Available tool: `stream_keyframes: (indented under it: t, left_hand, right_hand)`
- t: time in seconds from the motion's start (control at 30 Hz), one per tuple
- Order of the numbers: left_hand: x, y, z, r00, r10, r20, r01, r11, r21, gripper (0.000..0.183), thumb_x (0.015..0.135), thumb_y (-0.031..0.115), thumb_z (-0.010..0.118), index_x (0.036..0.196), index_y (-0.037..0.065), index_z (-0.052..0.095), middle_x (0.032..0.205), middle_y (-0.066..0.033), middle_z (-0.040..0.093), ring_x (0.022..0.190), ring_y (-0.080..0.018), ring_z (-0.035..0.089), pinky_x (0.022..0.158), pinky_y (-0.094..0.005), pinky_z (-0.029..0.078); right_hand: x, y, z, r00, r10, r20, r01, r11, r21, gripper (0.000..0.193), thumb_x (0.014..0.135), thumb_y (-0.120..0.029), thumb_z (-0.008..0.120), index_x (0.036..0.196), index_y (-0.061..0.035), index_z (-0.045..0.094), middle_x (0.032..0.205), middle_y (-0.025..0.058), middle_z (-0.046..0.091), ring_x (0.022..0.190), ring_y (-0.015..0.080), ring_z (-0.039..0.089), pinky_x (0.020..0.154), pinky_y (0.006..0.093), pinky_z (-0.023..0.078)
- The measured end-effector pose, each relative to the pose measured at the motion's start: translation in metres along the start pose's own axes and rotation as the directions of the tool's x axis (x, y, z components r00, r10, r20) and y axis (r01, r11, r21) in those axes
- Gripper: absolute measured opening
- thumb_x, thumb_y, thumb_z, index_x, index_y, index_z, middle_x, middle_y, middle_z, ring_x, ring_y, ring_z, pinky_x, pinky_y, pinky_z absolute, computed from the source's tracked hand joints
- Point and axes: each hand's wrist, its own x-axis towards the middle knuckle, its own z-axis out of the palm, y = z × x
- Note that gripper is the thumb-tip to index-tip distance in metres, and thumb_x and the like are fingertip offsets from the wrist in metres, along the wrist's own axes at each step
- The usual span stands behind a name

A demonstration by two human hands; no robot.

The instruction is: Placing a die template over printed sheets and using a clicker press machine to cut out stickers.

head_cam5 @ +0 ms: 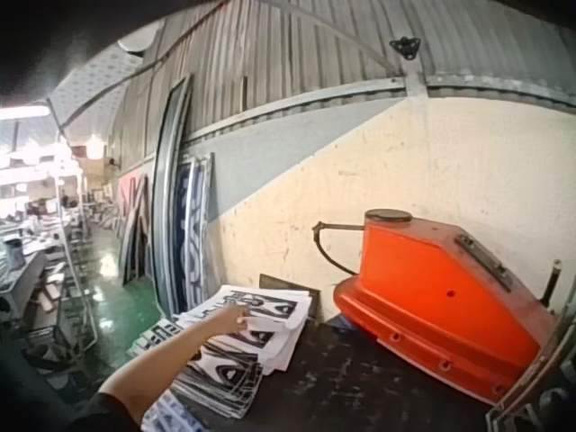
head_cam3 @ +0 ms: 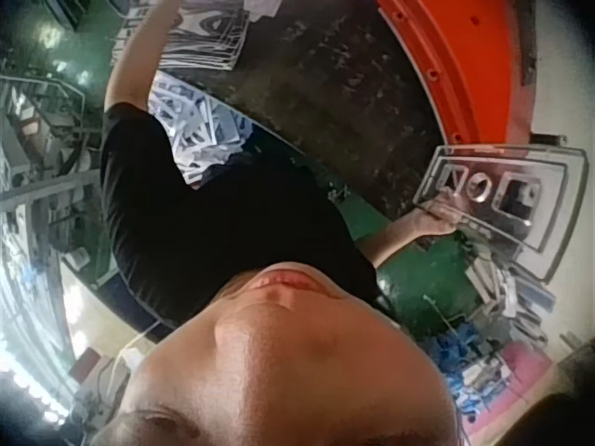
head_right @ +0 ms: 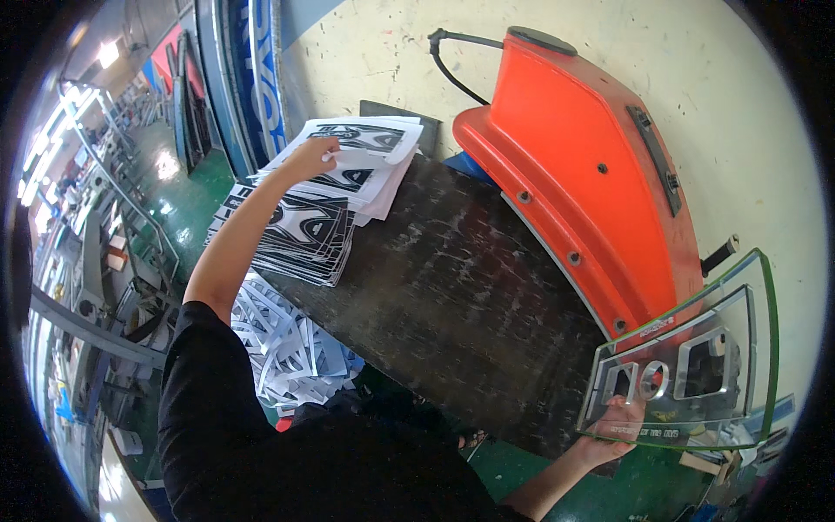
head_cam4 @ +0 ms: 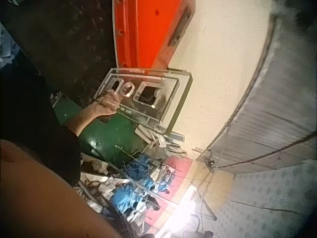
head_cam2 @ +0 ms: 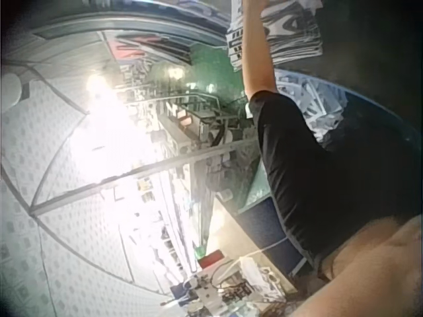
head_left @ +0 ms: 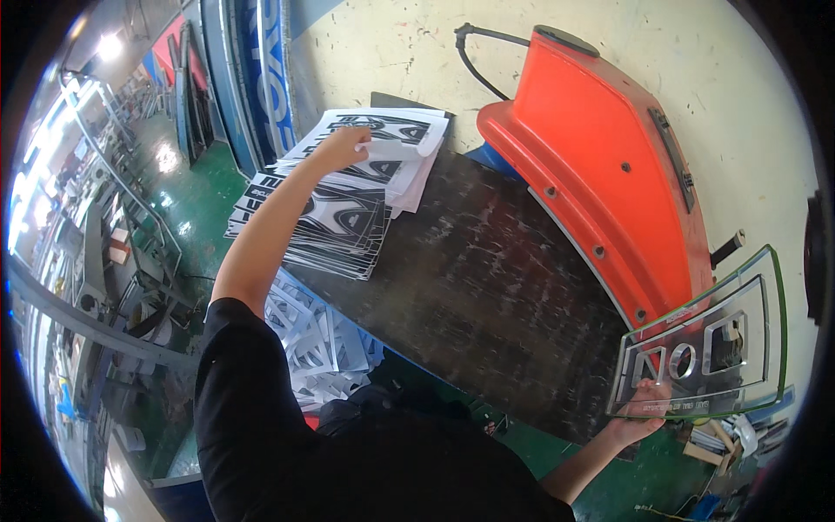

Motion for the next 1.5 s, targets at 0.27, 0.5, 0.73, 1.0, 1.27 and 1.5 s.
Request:
stream_keyframes:
  t: [0.27, 0.5, 0.73, 1.0, 1.27, 1.5]
  left_hand:
    - [-0.007, 0.008, 0.019, 0.968, 0.220, 0.117, -0.231, 0.969, 0.086, 0.029, 0.084, 0.022, 0.073, 0.108, 0.007, 0.071, 0.110, -0.0119, 0.069, 0.105, -0.0264, 0.064, 0.093, -0.0376, 0.049]
    - [-0.018, -0.005, 0.007, 0.967, 0.238, 0.085, -0.248, 0.959, 0.135, 0.026, 0.093, 0.028, 0.059, 0.099, 0.006, 0.070, 0.087, -0.0166, 0.067, 0.086, -0.0358, 0.063, 0.079, -0.0420, 0.049]
    - [0.011, -0.005, 0.028, 0.943, 0.309, 0.126, -0.320, 0.944, 0.076, 0.031, 0.081, 0.022, 0.073, 0.110, 0.012, 0.068, 0.106, -0.0131, 0.067, 0.106, -0.0329, 0.061, 0.092, -0.0431, 0.047]
    - [0.023, 0.061, 0.008, 0.947, 0.155, -0.280, -0.012, 0.890, 0.455, 0.024, 0.087, 0.020, 0.058, 0.109, 0.017, 0.067, 0.087, -0.0093, 0.070, 0.076, -0.0287, 0.068, 0.066, -0.0432, 0.055]
    - [-0.039, 0.280, 0.063, 0.466, 0.872, -0.151, -0.754, 0.480, 0.449, 0.037, 0.082, 0.015, 0.059, 0.118, 0.007, 0.060, 0.102, -0.0065, 0.063, 0.083, -0.0200, 0.067, 0.055, -0.0295, 0.055]
    - [-0.116, 0.295, 0.135, 0.544, 0.815, 0.200, -0.770, 0.580, -0.267, 0.053, 0.085, 0.040, 0.067, 0.133, 0.021, 0.056, 0.140, -0.0213, 0.047, 0.117, -0.0315, 0.057, 0.101, -0.0445, 0.046]
  right_hand:
    - [-0.009, -0.021, -0.004, 0.996, -0.069, -0.047, 0.061, 0.986, -0.157, 0.082, 0.081, -0.073, 0.056, 0.104, 0.0054, 0.059, 0.109, 0.0145, 0.056, 0.092, 0.0226, 0.054, 0.079, 0.0373, 0.046]
    - [0.007, -0.005, -0.015, 0.999, -0.042, -0.025, 0.041, 0.997, -0.063, 0.082, 0.081, -0.076, 0.052, 0.104, 0.0023, 0.058, 0.100, 0.0111, 0.058, 0.094, 0.0224, 0.055, 0.083, 0.0372, 0.044]
    - [0.029, 0.010, -0.048, 0.995, 0.099, -0.031, -0.095, 0.989, 0.116, 0.083, 0.085, -0.070, 0.053, 0.121, 0.0054, 0.052, 0.109, 0.0144, 0.059, 0.107, 0.0249, 0.057, 0.098, 0.0384, 0.043]
    - [0.001, -0.015, -0.041, 0.999, -0.040, -0.011, 0.040, 0.999, 0.023, 0.084, 0.083, -0.069, 0.057, 0.118, 0.0070, 0.053, 0.110, 0.0151, 0.060, 0.107, 0.0252, 0.058, 0.098, 0.0390, 0.045]
    - [-0.009, -0.018, -0.012, 0.988, -0.151, -0.032, 0.154, 0.974, 0.164, 0.088, 0.080, -0.077, 0.051, 0.114, 0.0036, 0.057, 0.106, 0.0171, 0.057, 0.096, 0.0256, 0.052, 0.089, 0.0417, 0.042]
    - [-0.006, -0.045, 0.001, 0.992, -0.122, 0.041, 0.121, 0.992, 0.039, 0.092, 0.076, -0.080, 0.055, 0.111, 0.0045, 0.056, 0.099, 0.0134, 0.057, 0.093, 0.0235, 0.053, 0.081, 0.0362, 0.042]
